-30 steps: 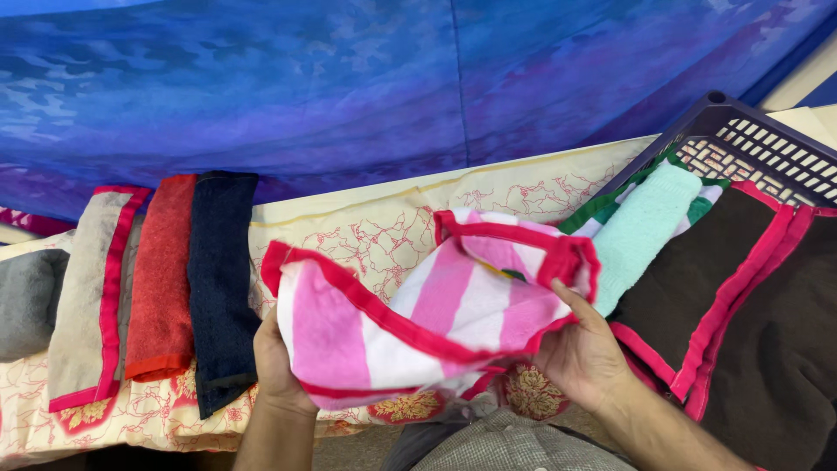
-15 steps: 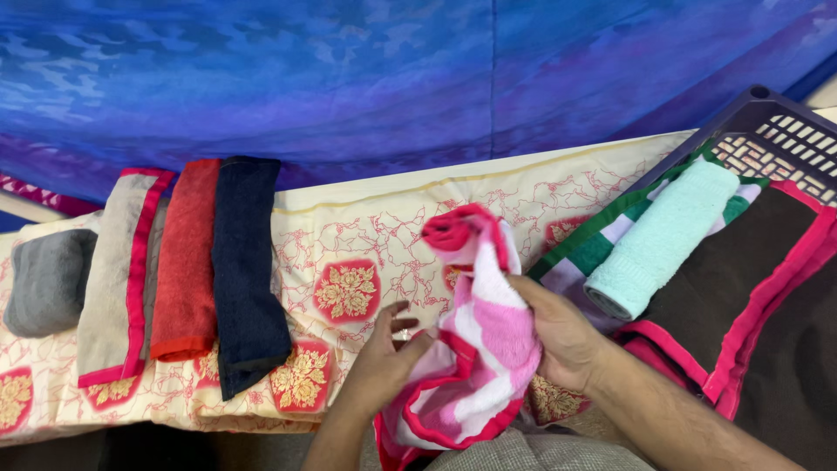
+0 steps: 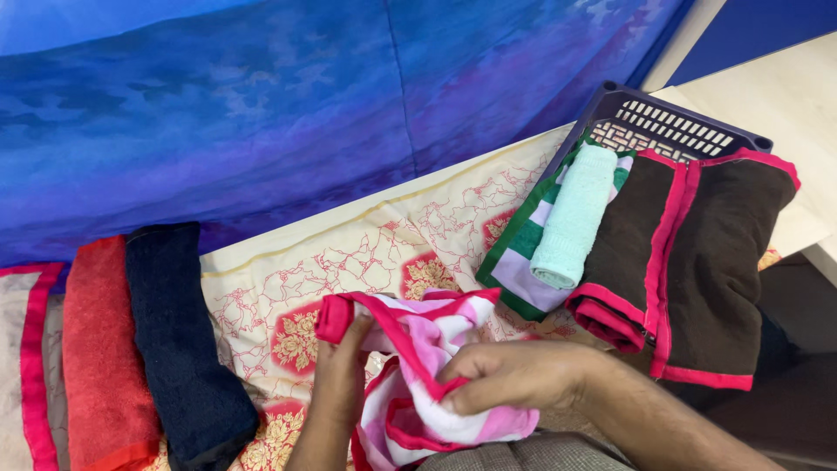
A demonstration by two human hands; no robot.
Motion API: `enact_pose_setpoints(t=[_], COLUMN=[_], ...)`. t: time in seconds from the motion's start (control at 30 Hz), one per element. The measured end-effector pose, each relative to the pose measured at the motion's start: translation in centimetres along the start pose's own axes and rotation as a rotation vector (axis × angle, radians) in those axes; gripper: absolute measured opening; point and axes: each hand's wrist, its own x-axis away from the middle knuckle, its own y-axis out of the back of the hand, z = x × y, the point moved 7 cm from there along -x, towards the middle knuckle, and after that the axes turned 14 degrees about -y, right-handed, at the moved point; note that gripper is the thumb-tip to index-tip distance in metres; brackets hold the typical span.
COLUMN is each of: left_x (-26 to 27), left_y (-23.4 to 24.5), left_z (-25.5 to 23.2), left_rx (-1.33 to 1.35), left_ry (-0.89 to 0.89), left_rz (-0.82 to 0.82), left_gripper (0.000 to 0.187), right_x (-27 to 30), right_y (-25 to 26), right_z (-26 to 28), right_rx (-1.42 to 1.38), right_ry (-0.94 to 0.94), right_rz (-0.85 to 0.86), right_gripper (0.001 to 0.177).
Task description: The person folds several towels one by one on a table covered with a patterned cloth. They unfold, align, and roll each towel into a compact shape, then place it in a row with previously folded towels.
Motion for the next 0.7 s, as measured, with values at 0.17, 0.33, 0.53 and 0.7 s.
enact_pose_setpoints(t=[0.17, 0.33, 0.53, 0.7], left_x=[0.0, 1.3, 6.1, 9.5], left_y=[2.6, 5.0, 4.3, 3.5], left_z=[-2.4, -0.6, 1.7, 1.8], left_rx=[0.038, 0.144, 0.558, 0.589], left_ry=[-0.421, -0.068, 0.425, 0.450], left_rz=[0.170, 0.093, 0.193, 0.387], left_gripper=[0.020, 0.024, 0.032, 0.034], right_x=[2.8, 3.4, 4.4, 1.2], right_y=[0.9, 1.6, -9.9, -11.1], right_z=[1.5, 2.8, 5.4, 2.5], right_rx=[-0.419, -0.413, 1.064, 0.379], right_ry=[0.203, 0.408, 0.599, 0.402], right_rz=[-0.035, -0.773, -1.732, -1.241], right_gripper=[0.043, 0.042, 0.045, 0.050])
